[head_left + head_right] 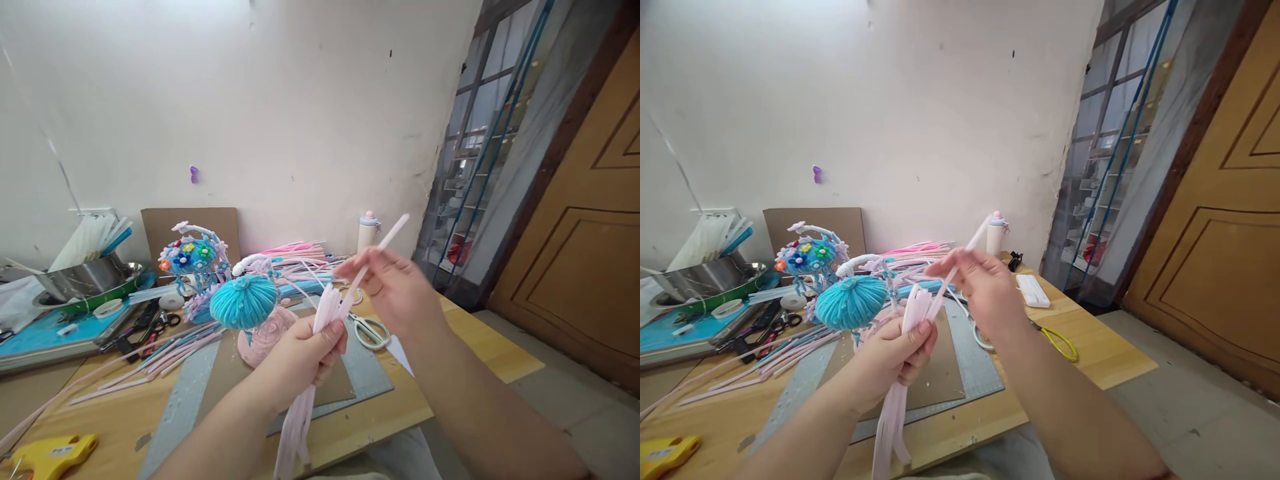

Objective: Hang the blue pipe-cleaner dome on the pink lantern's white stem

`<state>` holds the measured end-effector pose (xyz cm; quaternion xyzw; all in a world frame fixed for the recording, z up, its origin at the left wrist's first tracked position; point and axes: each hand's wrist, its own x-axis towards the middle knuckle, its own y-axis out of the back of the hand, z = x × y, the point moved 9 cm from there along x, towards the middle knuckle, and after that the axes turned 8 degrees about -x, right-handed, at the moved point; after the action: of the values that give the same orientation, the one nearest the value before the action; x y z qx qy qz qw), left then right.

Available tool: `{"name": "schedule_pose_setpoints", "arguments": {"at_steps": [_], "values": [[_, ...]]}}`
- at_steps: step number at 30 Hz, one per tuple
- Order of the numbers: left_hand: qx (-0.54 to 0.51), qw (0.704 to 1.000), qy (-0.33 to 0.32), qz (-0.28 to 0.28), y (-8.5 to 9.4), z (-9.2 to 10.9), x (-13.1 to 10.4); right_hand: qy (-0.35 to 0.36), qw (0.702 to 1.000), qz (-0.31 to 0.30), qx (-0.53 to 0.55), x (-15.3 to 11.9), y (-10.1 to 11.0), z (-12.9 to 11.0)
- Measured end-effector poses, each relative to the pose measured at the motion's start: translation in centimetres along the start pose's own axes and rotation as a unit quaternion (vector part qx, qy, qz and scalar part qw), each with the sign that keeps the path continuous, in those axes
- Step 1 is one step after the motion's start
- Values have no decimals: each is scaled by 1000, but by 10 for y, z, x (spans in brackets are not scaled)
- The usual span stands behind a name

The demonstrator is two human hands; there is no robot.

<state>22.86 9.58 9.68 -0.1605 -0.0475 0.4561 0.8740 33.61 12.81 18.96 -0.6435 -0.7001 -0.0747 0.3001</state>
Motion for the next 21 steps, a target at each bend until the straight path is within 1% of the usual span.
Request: {"name": "schedule_pose_setpoints", "arguments": {"at_steps": [1, 2, 4, 5, 6, 7, 8, 9, 11, 12, 14, 15, 16, 17, 19, 21], "values": [[8, 1000, 2, 3, 2, 1, -2, 31, 998, 48, 29, 4, 16, -11], [17, 1000, 2, 6, 4, 2, -4, 59, 991, 103, 54, 6, 37, -22], [30, 999, -2, 18, 9, 5, -8, 127, 961, 215, 121, 0, 87, -47], [29, 999, -7, 28, 11, 7, -11, 150, 944, 255, 145, -5, 109, -59], [26, 999, -16, 39, 14, 11, -13, 155, 936, 280, 145, -10, 126, -68], [24, 998, -28, 47, 16, 15, -15, 191, 914, 332, 137, -23, 145, -80], [20, 998, -43, 49, 17, 20, -17, 212, 903, 355, 115, -32, 153, -88], [12, 997, -61, 46, 16, 26, -18, 224, 904, 354, 86, -40, 152, -93], [-14, 993, -106, 40, 14, 41, -18, 210, 934, 287, 31, -46, 123, -87], [-30, 990, -128, 40, 13, 47, -17, 183, 950, 251, -9, -48, 101, -76], [-64, 983, -166, 46, 11, 58, -16, 72, 985, 147, -58, -49, 48, -35], [-76, 980, -180, 49, 10, 61, -15, 20, 992, 102, -75, -51, 24, -15], [-83, 977, -190, 50, 9, 63, -14, -5, 994, 59, -88, -54, 1, 1], [-86, 975, -196, 52, 9, 63, -13, -8, 995, 28, -91, -56, -17, 10], [-80, 975, -199, 66, 9, 60, -12, 8, 995, 14, -98, -58, -36, 19], [-67, 975, -194, 87, 12, 55, -12, 29, 990, 24, -139, -58, -42, 21]]}}
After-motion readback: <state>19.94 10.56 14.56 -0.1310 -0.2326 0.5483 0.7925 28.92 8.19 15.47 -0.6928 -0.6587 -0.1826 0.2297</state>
